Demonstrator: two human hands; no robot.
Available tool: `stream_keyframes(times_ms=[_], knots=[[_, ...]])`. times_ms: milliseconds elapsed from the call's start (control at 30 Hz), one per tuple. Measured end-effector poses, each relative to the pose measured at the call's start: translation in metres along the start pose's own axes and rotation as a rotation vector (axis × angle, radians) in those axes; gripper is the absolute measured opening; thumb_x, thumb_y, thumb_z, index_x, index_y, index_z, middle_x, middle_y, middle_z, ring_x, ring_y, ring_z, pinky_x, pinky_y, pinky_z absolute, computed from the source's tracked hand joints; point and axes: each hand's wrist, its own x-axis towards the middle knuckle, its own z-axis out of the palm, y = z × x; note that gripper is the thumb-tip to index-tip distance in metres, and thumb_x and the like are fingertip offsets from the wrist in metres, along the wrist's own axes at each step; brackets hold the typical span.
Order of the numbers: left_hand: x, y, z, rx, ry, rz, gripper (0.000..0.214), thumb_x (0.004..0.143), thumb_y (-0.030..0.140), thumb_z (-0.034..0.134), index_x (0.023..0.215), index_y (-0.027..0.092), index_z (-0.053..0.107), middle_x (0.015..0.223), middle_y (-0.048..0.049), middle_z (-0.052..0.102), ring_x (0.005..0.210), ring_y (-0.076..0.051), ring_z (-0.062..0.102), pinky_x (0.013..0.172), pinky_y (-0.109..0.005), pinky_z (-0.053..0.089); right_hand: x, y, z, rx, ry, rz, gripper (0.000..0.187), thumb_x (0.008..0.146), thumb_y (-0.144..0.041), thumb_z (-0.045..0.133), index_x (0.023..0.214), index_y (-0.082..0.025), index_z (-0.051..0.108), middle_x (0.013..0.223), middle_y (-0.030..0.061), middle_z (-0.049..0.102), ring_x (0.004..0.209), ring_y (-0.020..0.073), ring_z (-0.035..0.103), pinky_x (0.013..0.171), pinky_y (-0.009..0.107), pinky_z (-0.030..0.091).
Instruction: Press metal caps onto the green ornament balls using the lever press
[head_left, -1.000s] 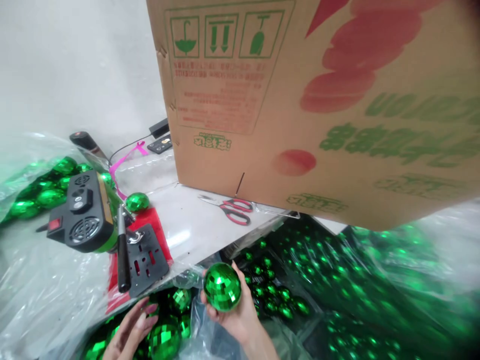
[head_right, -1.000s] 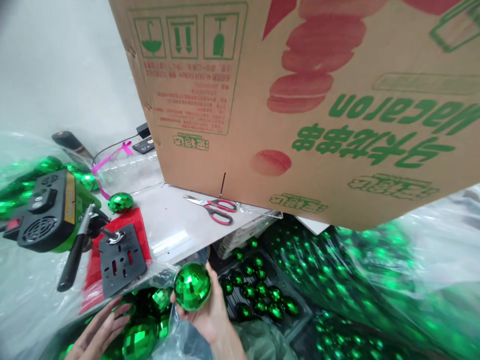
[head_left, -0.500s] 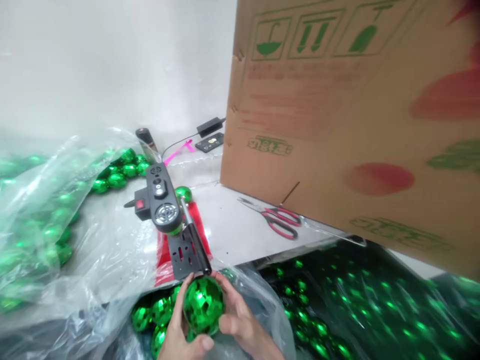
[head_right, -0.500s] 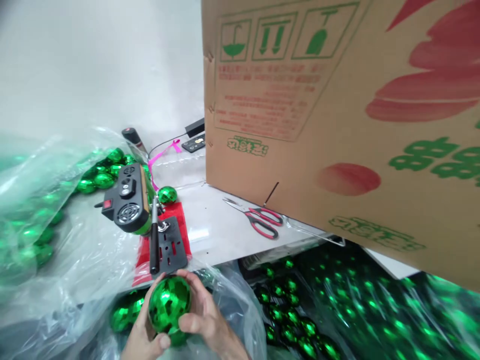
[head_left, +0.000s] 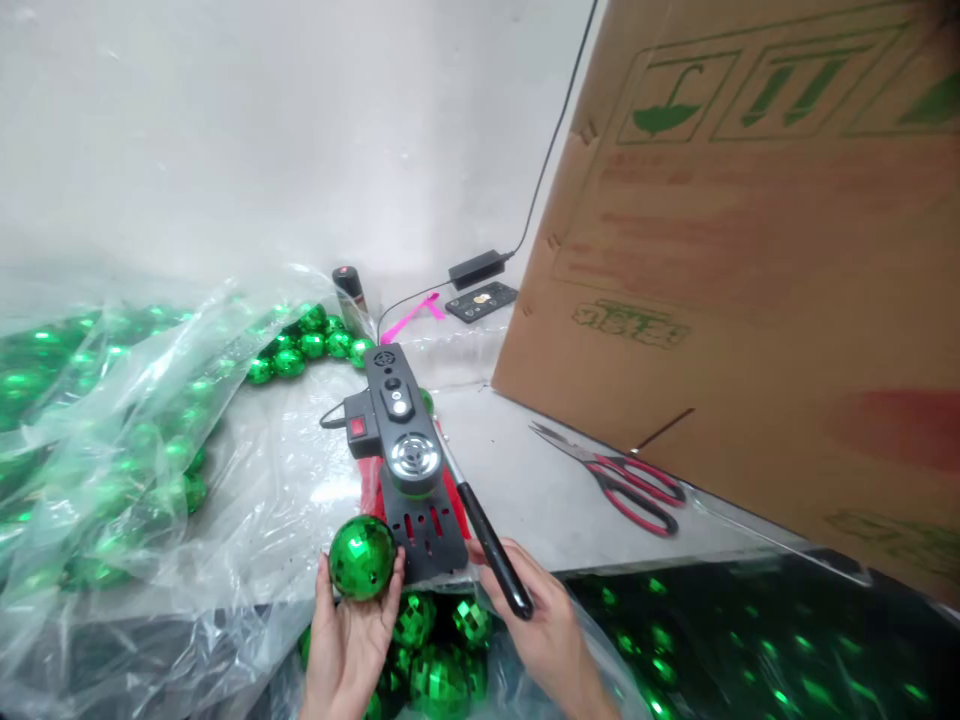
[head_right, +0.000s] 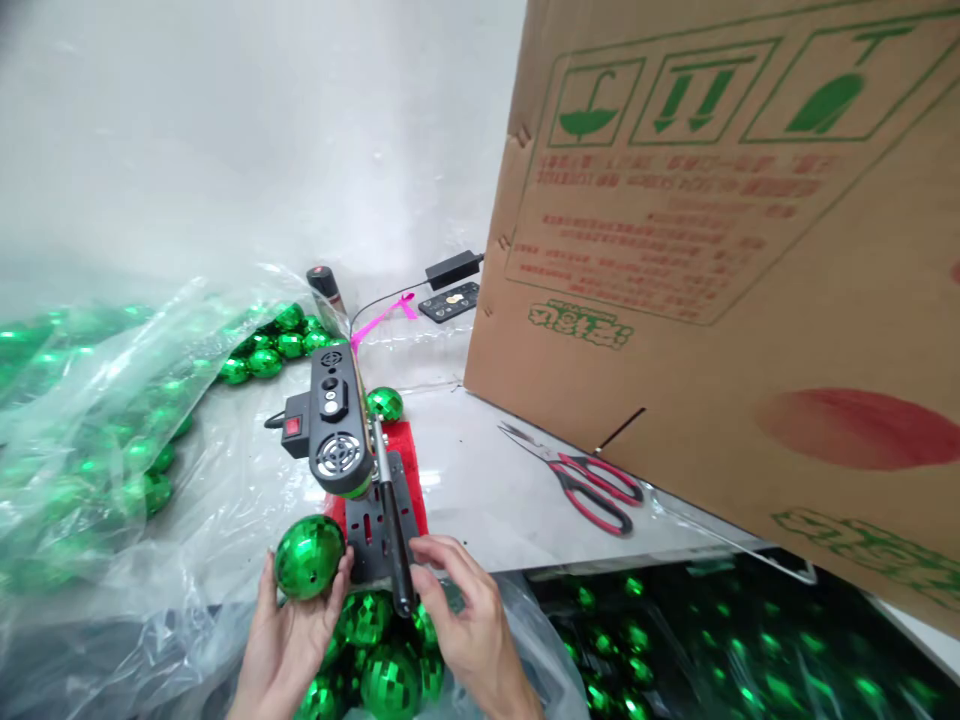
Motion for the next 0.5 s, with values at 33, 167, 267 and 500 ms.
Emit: stream_keyframes(times_ms=[33,167,267,500], knots=[[0.003,0.004,-0.003,-0.028,-0.007,-0.039,0.043,0.109,0.052,0.066,0.134,0.021,0.082,0.141,-0.0148,0.082,0.135,-0.029,0.077,0.118,-0.041,0.062,0.002,0.000,0.000,0.023,-0.023,0.000,0.045,0.109,-0.059,0.060,0.106,-0.022,0.088,0.100,0.0100,0.087,0.086,0.0226,0.085,0.079,0.027,0.072],[0.005,0.012,-0.004,-0.115,0.026,-0.099,0.052,0.110,0.046,0.066,0.156,0.022,0.065,0.148,-0.0162,0.077,0.142,-0.032,0.073,0.126,-0.050,0.056,0.000,0.002,0.003,0.065,-0.044,-0.021,0.037,0.111,-0.049,0.061,0.103,-0.023,0.085,0.099,0.0082,0.087,0.084,0.0220,0.086,0.079,0.025,0.072],[0.003,0.011,0.004,-0.147,0.112,-0.053,0.065,0.111,0.041,0.065,0.171,0.024,0.047,0.148,-0.0168,0.078,0.139,-0.032,0.075,0.123,-0.050,0.058,-0.003,0.002,0.007,0.046,-0.021,-0.082,0.028,0.112,-0.040,0.060,0.110,-0.023,0.083,0.100,0.0065,0.087,0.081,0.0203,0.086,0.076,0.025,0.071],[0.007,-0.006,0.036,0.323,0.395,0.213,0.063,0.095,0.053,0.084,0.147,0.020,0.070,0.137,-0.0132,0.083,0.128,-0.033,0.080,0.119,-0.046,0.060,0.024,-0.041,0.011,-0.204,0.351,-0.539,0.064,0.111,-0.052,0.062,0.166,-0.022,0.050,0.149,0.0206,0.064,0.133,0.0305,0.071,0.092,0.042,0.073]])
